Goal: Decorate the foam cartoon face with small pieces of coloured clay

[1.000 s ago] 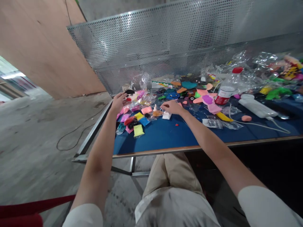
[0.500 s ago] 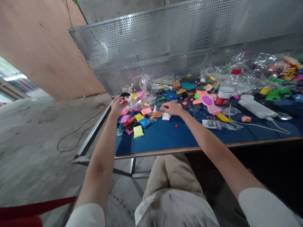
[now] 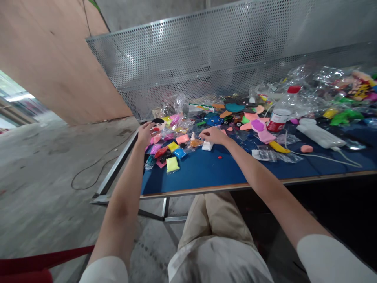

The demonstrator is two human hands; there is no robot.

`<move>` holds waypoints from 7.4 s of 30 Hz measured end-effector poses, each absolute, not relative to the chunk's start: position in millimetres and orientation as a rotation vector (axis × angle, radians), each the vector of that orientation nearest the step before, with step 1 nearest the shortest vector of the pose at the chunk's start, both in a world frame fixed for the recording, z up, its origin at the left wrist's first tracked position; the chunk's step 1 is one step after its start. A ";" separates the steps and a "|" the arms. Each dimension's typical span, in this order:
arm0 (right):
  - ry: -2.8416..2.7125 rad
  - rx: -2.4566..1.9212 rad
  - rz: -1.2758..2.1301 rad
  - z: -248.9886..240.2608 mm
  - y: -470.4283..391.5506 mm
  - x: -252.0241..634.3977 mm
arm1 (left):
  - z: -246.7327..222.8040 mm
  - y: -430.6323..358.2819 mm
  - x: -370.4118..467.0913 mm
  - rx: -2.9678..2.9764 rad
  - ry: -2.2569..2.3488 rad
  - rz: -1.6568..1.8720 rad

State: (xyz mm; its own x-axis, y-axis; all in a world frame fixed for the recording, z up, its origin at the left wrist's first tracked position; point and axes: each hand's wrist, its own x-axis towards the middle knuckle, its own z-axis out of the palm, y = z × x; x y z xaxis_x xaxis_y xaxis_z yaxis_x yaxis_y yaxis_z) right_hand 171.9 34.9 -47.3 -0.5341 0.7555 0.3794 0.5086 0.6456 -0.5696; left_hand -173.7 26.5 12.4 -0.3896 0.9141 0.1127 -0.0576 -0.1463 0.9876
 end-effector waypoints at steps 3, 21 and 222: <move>-2.254 -0.986 0.521 -46.6 34.4 171.8 | 16.2 22.5 -167.0 1.027 1.323 1.626; -1.709 -0.784 1.019 -47.6 35.6 158.8 | -10.1 2.4 -32.0 1.219 0.905 1.373; -2.321 -0.579 0.286 -23.0 -6.2 150.6 | -25.5 -41.2 -68.0 1.840 1.057 1.242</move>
